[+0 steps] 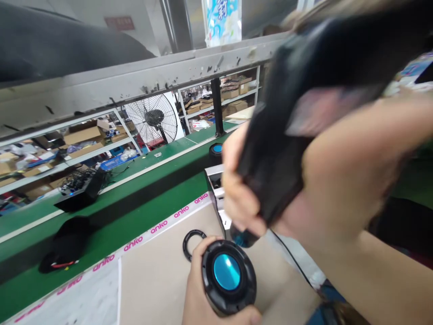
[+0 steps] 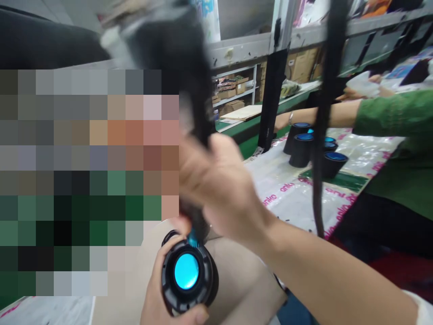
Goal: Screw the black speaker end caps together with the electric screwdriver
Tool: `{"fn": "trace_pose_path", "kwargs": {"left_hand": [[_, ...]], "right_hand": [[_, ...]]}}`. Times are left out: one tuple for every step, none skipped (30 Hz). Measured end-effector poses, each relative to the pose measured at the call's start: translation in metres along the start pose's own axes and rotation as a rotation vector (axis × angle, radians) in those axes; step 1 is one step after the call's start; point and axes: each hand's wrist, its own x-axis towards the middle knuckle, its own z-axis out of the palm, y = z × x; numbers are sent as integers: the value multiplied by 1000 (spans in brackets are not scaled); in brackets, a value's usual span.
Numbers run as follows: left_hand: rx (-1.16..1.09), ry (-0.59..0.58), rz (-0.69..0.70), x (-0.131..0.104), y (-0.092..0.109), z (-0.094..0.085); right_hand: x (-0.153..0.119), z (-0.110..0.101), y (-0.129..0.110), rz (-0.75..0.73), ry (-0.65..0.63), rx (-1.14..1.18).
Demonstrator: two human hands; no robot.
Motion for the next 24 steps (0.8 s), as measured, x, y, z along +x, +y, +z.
{"fn": "trace_pose_path", "kwargs": {"left_hand": [[29, 19, -9, 0, -2, -1], [53, 32, -17, -1, -3, -2], [69, 37, -26, -1, -3, -2], [77, 39, -38, -2, -2, -2], [72, 36, -54, -2, -1, -2], [56, 29, -70, -2, 0, -1], [34, 22, -82, -2, 0, 0], [13, 17, -88, -2, 1, 1], [2, 19, -91, -2, 1, 1], [0, 24, -89, -2, 1, 1], [3, 29, -84, -1, 1, 1], [9, 33, -81, -1, 1, 1], [16, 33, -80, -1, 1, 0], [21, 30, -81, -1, 0, 0], [24, 26, -84, -1, 1, -1], [25, 20, -89, -1, 1, -1], [28, 16, -96, -2, 2, -1], [31, 13, -102, -2, 3, -1], [30, 8, -104, -3, 3, 0], [30, 1, -104, -3, 3, 0], [30, -2, -95, -4, 3, 0], [33, 0, -76, -4, 2, 1], [38, 4, -48, -4, 0, 1], [42, 8, -18, -3, -2, 1]], "right_hand": [[-1, -7, 3, -40, 32, 25], [-2, -15, 9, -90, 78, 26], [-3, -23, 17, -140, 128, 3], [-4, -30, 26, -177, 165, -33], [-6, -36, 37, -188, 177, -70], [-7, -42, 47, -180, 173, -93], [-9, -46, 56, -161, 175, -102], [-11, -49, 64, -151, 189, -108], [-12, -52, 71, -143, 199, -112], [-13, -53, 75, -136, 206, -114], [-14, -54, 78, -129, 207, -113], [-14, -55, 80, -123, 203, -109], [-14, -56, 81, -114, 195, -104], [-14, -57, 82, -106, 187, -96], [-15, -57, 82, -89, 178, -88], [-15, -58, 80, -65, 166, -80], [-16, -58, 78, -36, 152, -72], [-16, -58, 75, -9, 140, -63], [-16, -57, 69, 7, 141, -47], [-16, -54, 62, 12, 156, -27], [-15, -51, 53, -6, 179, 2], [-14, -46, 42, -41, 197, 38], [-12, -39, 31, -72, 208, 68], [-10, -31, 19, -99, 209, 82]]}}
